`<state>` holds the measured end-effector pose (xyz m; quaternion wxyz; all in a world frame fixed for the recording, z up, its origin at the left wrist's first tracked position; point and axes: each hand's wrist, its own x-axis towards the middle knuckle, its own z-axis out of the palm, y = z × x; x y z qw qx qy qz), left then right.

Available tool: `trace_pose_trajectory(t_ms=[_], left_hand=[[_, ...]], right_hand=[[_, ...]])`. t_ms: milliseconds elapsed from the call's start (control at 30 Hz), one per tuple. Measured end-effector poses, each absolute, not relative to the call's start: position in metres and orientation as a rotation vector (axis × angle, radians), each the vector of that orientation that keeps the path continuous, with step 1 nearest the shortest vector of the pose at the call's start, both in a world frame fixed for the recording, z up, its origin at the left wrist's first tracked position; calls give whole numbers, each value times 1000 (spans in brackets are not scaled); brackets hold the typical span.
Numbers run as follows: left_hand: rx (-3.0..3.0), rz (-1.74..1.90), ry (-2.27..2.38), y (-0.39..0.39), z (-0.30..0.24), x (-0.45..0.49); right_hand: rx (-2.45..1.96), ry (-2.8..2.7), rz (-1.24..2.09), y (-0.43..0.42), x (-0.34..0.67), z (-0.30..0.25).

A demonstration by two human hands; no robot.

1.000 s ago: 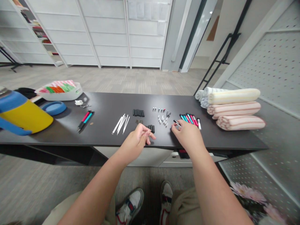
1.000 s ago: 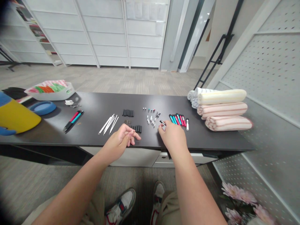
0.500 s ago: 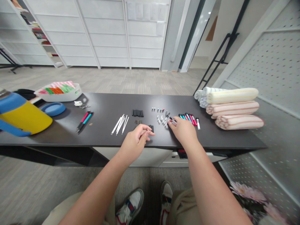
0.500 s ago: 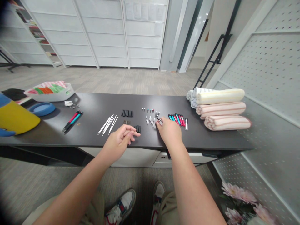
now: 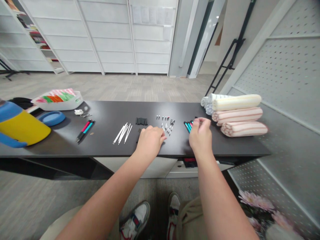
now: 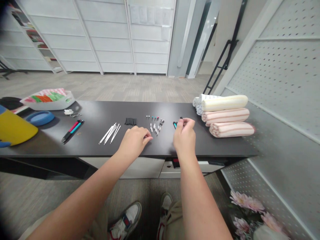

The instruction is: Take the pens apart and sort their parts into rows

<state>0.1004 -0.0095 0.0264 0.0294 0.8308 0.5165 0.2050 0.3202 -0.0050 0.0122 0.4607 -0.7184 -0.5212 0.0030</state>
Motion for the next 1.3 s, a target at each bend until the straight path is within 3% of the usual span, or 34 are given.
trace_pose_trajectory(t_ms=[133,333,667,1300], left_hand=[[2605,513,1659,2,27,116],[2546,490,1769,4,27,122],[2476,443,1863,3,31,126],[2504,474,1915,3,33,122]], right_hand=[[-1792,-1037,-177,-9,359,21],[-2004,-1190,-291,-17,401,16],[-2332,-1249,-56,-17,405,10],[-2269,-1338,-191,-2,411,-6]])
